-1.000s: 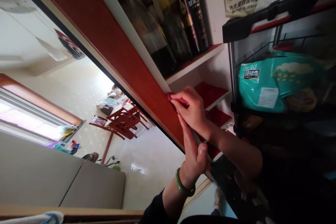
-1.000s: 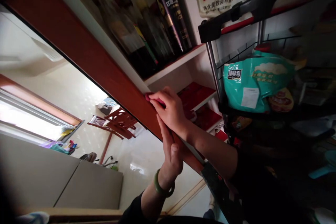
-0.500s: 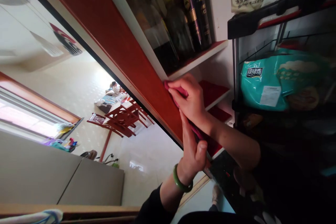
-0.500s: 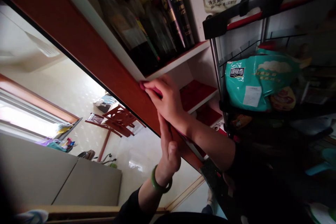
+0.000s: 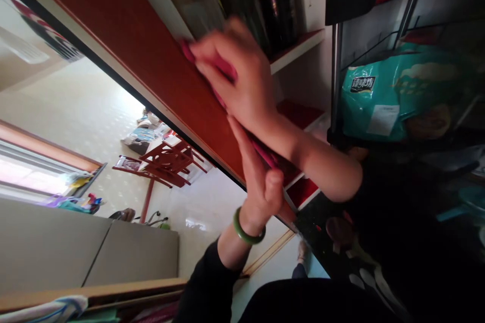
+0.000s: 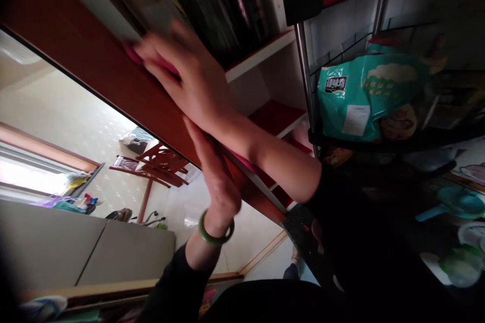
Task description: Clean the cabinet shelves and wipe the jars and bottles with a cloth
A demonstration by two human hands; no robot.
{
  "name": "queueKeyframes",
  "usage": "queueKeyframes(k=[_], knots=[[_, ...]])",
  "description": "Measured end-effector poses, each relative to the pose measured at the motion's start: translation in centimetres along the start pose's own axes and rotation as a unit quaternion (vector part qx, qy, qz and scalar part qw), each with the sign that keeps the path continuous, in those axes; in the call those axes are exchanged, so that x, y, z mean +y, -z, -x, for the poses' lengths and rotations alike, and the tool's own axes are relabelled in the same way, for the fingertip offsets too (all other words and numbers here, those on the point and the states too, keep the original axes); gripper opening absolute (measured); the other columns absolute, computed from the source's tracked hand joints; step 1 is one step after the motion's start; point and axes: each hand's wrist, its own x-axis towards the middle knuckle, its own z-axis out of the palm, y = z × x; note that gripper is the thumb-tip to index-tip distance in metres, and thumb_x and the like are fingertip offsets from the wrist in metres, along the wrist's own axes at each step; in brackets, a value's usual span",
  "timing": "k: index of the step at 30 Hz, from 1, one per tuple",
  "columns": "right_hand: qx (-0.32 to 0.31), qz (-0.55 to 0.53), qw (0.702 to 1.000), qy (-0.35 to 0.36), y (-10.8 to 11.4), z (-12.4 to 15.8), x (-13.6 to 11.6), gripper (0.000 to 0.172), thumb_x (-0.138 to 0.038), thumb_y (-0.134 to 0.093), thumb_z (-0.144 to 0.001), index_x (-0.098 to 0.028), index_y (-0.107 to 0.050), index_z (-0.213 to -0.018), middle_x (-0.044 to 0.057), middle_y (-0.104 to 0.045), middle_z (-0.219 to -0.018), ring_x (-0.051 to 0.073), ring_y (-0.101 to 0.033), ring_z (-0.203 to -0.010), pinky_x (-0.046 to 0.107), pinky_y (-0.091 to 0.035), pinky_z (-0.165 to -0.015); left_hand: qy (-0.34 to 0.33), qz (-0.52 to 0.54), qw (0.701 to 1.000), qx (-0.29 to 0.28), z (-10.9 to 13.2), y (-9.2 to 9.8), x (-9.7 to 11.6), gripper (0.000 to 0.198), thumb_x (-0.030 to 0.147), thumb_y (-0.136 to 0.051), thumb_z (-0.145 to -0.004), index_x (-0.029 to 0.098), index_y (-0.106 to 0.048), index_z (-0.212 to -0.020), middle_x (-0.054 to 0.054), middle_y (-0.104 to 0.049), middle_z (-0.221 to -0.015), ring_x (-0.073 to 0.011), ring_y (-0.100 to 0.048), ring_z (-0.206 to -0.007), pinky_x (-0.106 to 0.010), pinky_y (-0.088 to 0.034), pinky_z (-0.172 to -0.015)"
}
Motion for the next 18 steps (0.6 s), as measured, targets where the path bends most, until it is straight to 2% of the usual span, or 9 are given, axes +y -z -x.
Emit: queueKeyframes(k=[2,4,7,9,13,16,18], knots=[[0.008,-0.003,0.999,-0.05,1.0,6.9,0.2,0.008,-0.022,-0.066,-0.104,-0.023,-0.073,-0.099,0.0,-0.064,-0.095,0.012,-0.064,-0.092,0.026,-0.059,-0.09,0.071,-0.01,0.997,-0.041,5.7,-0.7,-0.6,0.086,0.068,-0.035,-0.106,0.026,-0.004,-0.174,-0.001,0.001,-0.184,-0.0299,0.003,-0.169,-0.042,-0.012,-0.139],[0.011,-0.002,0.995,-0.098,2.1,13.4,0.4,0.011,-0.022,-0.065,-0.104,-0.025,-0.074,-0.097,0.001,-0.064,-0.089,0.015,-0.064,-0.086,0.03,-0.059,-0.081,0.138,0.004,0.989,-0.061,10.9,-1.5,-1.5,0.087,0.065,-0.034,-0.106,0.021,-0.002,-0.174,-0.009,-0.004,-0.183,-0.0321,-0.006,-0.169,-0.046,-0.017,-0.138],[0.011,-0.011,0.991,-0.134,3.4,20.9,0.9,0.011,-0.018,-0.066,-0.102,-0.025,-0.074,-0.099,0.001,-0.065,-0.09,0.014,-0.065,-0.083,0.03,-0.058,-0.077,0.24,0.023,0.967,-0.081,16.6,-2.8,-2.6,0.092,0.067,-0.034,-0.106,0.011,-0.007,-0.173,-0.021,-0.015,-0.18,-0.0354,-0.018,-0.167,-0.049,-0.025,-0.135],[-0.002,-0.014,0.988,-0.156,4.1,24.6,1.2,0.012,-0.016,-0.066,-0.102,-0.025,-0.074,-0.101,0.001,-0.066,-0.091,0.013,-0.065,-0.083,0.029,-0.057,-0.076,0.291,0.031,0.952,-0.087,19.1,-3.8,-3.1,0.093,0.068,-0.034,-0.105,0.009,-0.01,-0.173,-0.024,-0.021,-0.178,-0.0361,-0.021,-0.167,-0.05,-0.027,-0.135],[-0.031,0.016,0.977,-0.21,5.1,30.8,1.8,0.013,-0.016,-0.064,-0.102,-0.024,-0.074,-0.099,0.002,-0.066,-0.089,0.015,-0.065,-0.083,0.03,-0.057,-0.077,0.392,0.024,0.915,-0.088,22.8,-5.2,-3.8,0.084,0.063,-0.034,-0.107,0.011,-0.02,-0.171,-0.022,-0.031,-0.175,-0.033,-0.022,-0.167,-0.048,-0.027,-0.135],[-0.048,0.028,0.963,-0.264,5.7,35.0,2.3,0.015,-0.018,-0.062,-0.102,-0.024,-0.074,-0.096,0.003,-0.068,-0.091,0.016,-0.066,-0.085,0.031,-0.058,-0.08,0.428,0.024,0.898,-0.099,24.9,-5.8,-4.5,0.076,0.058,-0.033,-0.109,0.013,-0.027,-0.169,-0.02,-0.038,-0.172,-0.0299,-0.024,-0.166,-0.047,-0.028,-0.135],[-0.064,0.026,0.949,-0.307,6.1,37.4,2.5,0.017,-0.02,-0.061,-0.102,-0.024,-0.075,-0.093,0.004,-0.069,-0.092,0.017,-0.066,-0.087,0.031,-0.058,-0.082,0.44,0.032,0.891,-0.11,26.0,-6.2,-5.0,0.071,0.053,-0.034,-0.11,0.013,-0.029,-0.169,-0.02,-0.037,-0.173,-0.0286,-0.024,-0.167,-0.047,-0.026,-0.135]])
